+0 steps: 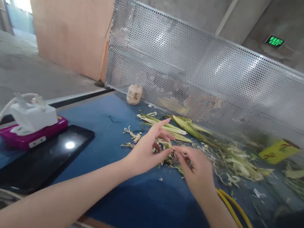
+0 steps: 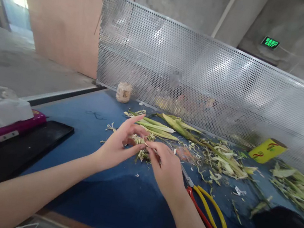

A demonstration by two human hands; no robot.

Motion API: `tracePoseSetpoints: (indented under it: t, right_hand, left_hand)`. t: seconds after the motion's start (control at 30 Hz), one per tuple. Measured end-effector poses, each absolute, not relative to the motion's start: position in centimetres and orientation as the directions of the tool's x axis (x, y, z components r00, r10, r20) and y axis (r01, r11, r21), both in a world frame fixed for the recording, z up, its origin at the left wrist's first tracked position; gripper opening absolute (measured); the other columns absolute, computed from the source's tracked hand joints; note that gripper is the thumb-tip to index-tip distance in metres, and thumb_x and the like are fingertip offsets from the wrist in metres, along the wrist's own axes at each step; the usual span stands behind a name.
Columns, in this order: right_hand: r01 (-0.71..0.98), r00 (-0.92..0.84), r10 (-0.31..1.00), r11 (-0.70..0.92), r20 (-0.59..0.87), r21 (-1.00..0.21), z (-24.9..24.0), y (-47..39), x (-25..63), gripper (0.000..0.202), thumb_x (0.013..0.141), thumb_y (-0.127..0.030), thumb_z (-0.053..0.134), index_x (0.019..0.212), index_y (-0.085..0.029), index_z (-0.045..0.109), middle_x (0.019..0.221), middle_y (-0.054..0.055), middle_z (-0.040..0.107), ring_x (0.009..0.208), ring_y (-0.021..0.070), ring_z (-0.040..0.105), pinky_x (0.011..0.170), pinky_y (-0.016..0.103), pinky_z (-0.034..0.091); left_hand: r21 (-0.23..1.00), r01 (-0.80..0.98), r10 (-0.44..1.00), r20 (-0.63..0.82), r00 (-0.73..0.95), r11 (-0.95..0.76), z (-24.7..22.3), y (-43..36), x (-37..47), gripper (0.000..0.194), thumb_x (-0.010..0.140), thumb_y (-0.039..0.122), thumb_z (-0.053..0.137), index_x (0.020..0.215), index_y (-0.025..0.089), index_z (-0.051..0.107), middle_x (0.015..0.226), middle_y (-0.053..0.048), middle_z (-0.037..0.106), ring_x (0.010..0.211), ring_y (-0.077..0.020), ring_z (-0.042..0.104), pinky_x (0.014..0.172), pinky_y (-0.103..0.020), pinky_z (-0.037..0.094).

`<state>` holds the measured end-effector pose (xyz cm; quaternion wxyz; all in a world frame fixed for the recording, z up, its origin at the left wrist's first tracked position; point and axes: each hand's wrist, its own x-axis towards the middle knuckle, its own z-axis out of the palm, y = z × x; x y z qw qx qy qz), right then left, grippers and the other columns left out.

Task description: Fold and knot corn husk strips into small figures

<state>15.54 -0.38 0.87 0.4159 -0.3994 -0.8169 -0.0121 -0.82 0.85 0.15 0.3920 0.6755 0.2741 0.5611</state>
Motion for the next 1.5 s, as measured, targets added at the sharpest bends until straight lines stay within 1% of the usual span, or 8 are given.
tracePoseSetpoints:
  t: [0.17,0.3,0.57,0.8,1.07,1.17,1.3,1.5]
  right_hand:
    - [0.674,-0.299,0.647,0.663,0.702,-0.324,0.5,-0.13,15.61,0.015,0.084,-0.024,0.047,0.089,-0.021,0.06,0.083,0.003,0.067,0.061,0.0122,0.061,0.06,0.023,0.049]
    - [0.712,-0.296,0.62,0.65,0.727,-0.264,0.48,-0.17,15.43,0.015,0.083,-0.024,0.047,0.081,-0.02,0.061,0.078,0.003,0.067,0.06,0.013,0.06,0.055,0.022,0.046]
    - [0.725,-0.338,0.613,0.654,0.714,-0.218,0.34,-0.12,15.36,0.014,0.083,-0.021,0.046,0.079,-0.019,0.059,0.074,0.004,0.065,0.059,0.0126,0.058,0.055,0.022,0.043]
    - [0.725,-0.359,0.648,0.647,0.671,-0.237,0.42,-0.13,15.55,0.015,0.085,-0.023,0.043,0.083,-0.02,0.057,0.079,0.004,0.065,0.064,0.014,0.059,0.058,0.023,0.042]
    - [0.72,-0.381,0.675,0.645,0.632,-0.255,0.52,-0.32,15.2,0.016,0.085,-0.024,0.042,0.076,-0.019,0.054,0.06,0.0,0.057,0.054,0.0124,0.052,0.052,0.022,0.035]
    - [0.679,-0.374,0.709,0.648,0.597,-0.344,0.55,-0.38,15.2,0.016,0.084,-0.023,0.043,0.073,-0.019,0.054,0.052,-0.003,0.05,0.049,0.0113,0.048,0.052,0.022,0.034]
    - [0.55,-0.341,0.791,0.607,0.508,-0.574,0.51,-0.37,15.26,0.016,0.084,-0.026,0.044,0.074,-0.02,0.055,0.046,-0.006,0.043,0.041,0.0091,0.043,0.047,0.021,0.035]
    - [0.27,-0.258,0.884,0.453,0.39,-0.849,0.81,0.19,15.48,0.022,0.081,-0.036,0.047,0.069,-0.018,0.052,0.05,-0.005,0.047,0.037,0.0077,0.043,0.039,0.021,0.035]
  left_hand:
    - [0.921,-0.242,0.905,0.36,0.227,-0.305,-0.12,1.16,-0.63,0.086,0.071,0.024,0.063,0.137,0.023,0.007,0.099,-0.007,0.061,0.083,-0.0161,0.058,0.072,-0.031,0.047]
    - [0.906,-0.239,0.897,0.397,0.192,-0.35,-0.2,1.37,-0.65,0.083,0.069,0.024,0.065,0.136,0.021,0.016,0.088,-0.006,0.064,0.085,-0.0177,0.059,0.075,-0.033,0.047]
    - [0.899,-0.24,0.891,0.414,0.187,-0.368,-0.11,1.39,-0.66,0.084,0.069,0.021,0.063,0.136,0.018,0.013,0.081,-0.002,0.06,0.076,-0.0135,0.058,0.068,-0.028,0.046]
    - [0.907,-0.202,0.885,0.41,0.219,-0.37,0.57,0.72,-0.72,0.084,0.069,0.018,0.062,0.137,0.019,0.012,0.084,-0.003,0.058,0.077,-0.0136,0.056,0.065,-0.027,0.045]
    - [0.9,-0.305,0.9,0.382,0.209,-0.311,0.46,0.86,-0.46,0.075,0.07,0.017,0.063,0.132,0.016,0.021,0.072,0.003,0.057,0.07,-0.0087,0.054,0.068,-0.024,0.043]
    - [0.904,-0.344,0.91,0.344,0.234,-0.253,0.37,0.95,-0.27,0.075,0.069,0.014,0.063,0.132,0.015,0.021,0.07,0.003,0.058,0.066,-0.0074,0.054,0.068,-0.024,0.043]
    - [0.914,-0.347,0.929,0.298,0.22,-0.211,0.38,1.16,-0.49,0.079,0.067,0.013,0.065,0.133,0.015,0.022,0.069,0.003,0.06,0.065,-0.0082,0.056,0.067,-0.024,0.045]
    - [0.939,-0.209,0.892,0.33,0.308,-0.274,0.35,1.24,-0.95,0.084,0.064,0.014,0.067,0.135,0.017,0.023,0.077,-0.001,0.067,0.071,-0.0129,0.062,0.073,-0.031,0.048]
